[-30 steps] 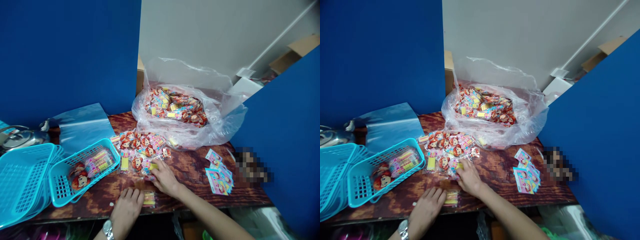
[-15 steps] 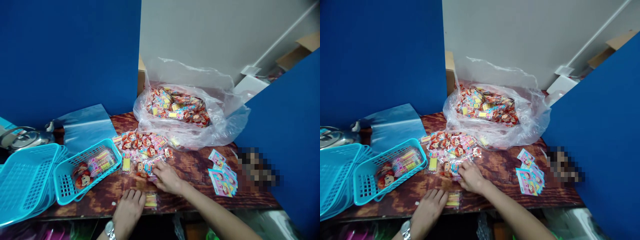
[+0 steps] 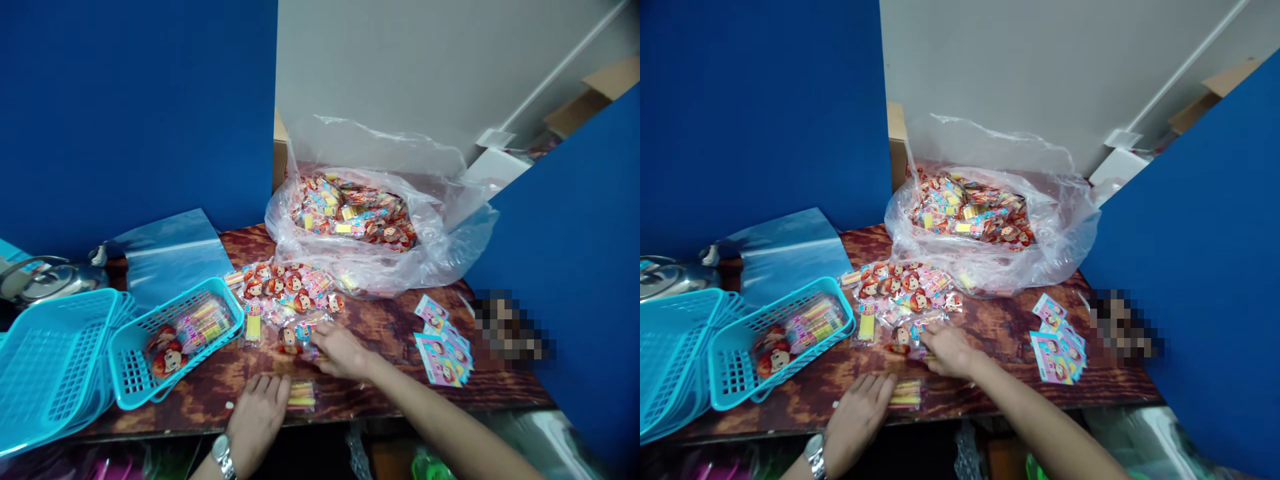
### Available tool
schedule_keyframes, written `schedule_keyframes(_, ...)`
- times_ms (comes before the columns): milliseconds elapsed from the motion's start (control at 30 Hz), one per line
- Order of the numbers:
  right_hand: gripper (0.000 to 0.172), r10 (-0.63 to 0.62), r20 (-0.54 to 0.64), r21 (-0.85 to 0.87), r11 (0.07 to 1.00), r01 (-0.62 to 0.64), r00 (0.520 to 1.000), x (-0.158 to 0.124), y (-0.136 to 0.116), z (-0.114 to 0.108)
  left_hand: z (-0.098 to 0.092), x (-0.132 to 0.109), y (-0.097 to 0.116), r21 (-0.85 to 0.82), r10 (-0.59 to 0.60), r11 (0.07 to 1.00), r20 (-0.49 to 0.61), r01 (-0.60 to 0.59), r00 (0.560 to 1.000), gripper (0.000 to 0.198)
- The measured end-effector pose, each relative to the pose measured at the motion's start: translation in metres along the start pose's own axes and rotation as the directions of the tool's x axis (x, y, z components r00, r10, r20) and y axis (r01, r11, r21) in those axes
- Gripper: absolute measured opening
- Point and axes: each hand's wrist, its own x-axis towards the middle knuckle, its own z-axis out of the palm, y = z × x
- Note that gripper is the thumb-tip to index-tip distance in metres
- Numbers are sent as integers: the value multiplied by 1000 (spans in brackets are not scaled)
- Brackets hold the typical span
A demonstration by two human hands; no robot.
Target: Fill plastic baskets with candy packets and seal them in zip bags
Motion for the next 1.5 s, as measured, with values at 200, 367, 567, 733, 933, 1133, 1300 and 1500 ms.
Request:
schedule_keyframes(200, 46, -25, 38, -154, 988, 30, 999, 16, 16, -12, -8, 6, -1, -74, -6, 997, 20, 8, 1000, 21)
schedule_keyframes(367, 61, -51, -35, -165, 985, 45, 998, 15, 3, -6, 3, 4, 2, -56, 7, 998, -192, -18, 981, 21)
schedule_keyframes(567, 54, 83, 5, -98, 992, -82, 997, 15, 8, -6, 12, 2, 2, -64, 0, 998, -366, -25, 931, 16)
schedule_keyframes(733, 56, 78, 6, -129, 989, -76, 997, 13, 12, -6, 6, 5, -1, -102, 23, 992, -447, -77, 894, 6)
schedule_keyframes(933, 63, -10, 4, -66, 998, 10, 1000, 22, -10, -7, -2, 7, -1, -155, 3, 984, -456, -82, 890, 6)
schedule_keyframes(1133, 96, -154, -22, 213, 965, 156, 988, 23, -21, -18, -1, 6, -5, -188, -41, 981, -415, -42, 909, 12)
schedule_keyframes(1300, 51, -59, -116, 725, 678, 125, 992, 8, -10, 2, -5, 6, -9, -203, -65, 979, -379, -14, 923, 10)
schedule_keyframes(1500, 45, 418, -185, 977, 172, 123, 890, 11, -22, 48, -6, 15, -13, -99, -3, 994, -360, -35, 933, 17)
